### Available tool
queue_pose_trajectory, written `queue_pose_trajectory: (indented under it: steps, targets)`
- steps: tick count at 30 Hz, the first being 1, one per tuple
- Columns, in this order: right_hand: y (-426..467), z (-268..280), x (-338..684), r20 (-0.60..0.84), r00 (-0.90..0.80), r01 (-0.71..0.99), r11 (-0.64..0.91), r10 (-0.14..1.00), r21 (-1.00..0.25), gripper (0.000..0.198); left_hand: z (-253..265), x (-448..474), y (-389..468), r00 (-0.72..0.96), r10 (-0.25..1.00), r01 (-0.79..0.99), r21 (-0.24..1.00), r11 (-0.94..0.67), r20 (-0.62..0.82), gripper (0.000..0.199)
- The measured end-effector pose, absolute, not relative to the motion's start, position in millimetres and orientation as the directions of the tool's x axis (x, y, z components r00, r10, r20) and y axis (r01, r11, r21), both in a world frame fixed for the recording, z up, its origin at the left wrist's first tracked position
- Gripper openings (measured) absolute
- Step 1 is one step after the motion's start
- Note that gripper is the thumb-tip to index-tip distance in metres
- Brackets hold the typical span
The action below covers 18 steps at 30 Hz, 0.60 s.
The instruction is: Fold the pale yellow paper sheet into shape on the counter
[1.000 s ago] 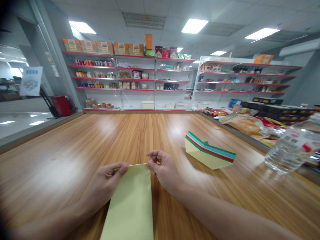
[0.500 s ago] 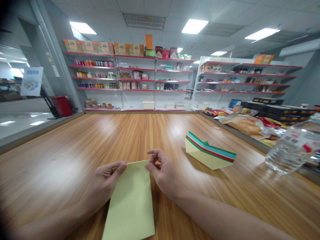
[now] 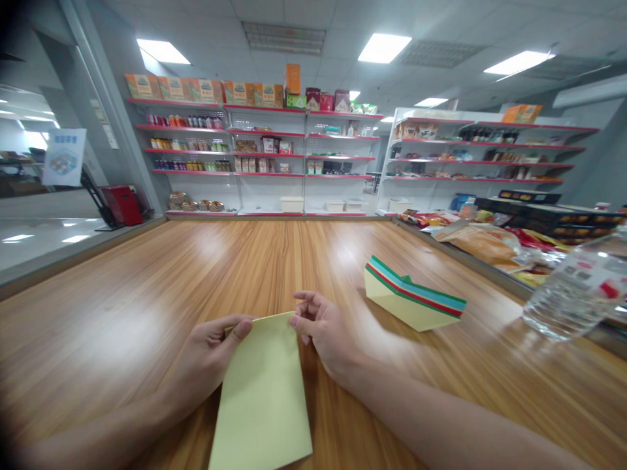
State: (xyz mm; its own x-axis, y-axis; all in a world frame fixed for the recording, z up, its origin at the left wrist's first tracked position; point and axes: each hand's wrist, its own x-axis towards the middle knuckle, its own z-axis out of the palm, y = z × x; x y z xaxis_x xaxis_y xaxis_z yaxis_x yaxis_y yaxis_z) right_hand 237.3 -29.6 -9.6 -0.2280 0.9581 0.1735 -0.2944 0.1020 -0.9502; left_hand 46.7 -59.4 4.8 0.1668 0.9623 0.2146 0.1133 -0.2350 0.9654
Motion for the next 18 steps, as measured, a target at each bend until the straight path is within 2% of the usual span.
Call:
queue_pose_trajectory:
  steps: [4,10,18]
  targets:
    - [-28.0,-7.7,238.7,0.131,-0.249,-0.332,0.042,0.960,-0.942,0.037,4.5,46.5,-58.6,0.180,0.961,0.120,0.965,-0.232,0.209,0.032]
    - [-28.2,-8.4,238.3,0.150,-0.239,-0.359,0.056,0.959,-0.932,0.036,5.1,46.2,-58.8,0.183,0.962,0.121,0.967,-0.225,0.201,0.032]
    - [-29.9,-9.2,235.9,0.161,-0.213,-0.275,0.099,0.964,-0.956,0.028,6.3,46.1,-59.4,0.187,0.966,0.105,0.974,-0.201,0.180,0.032]
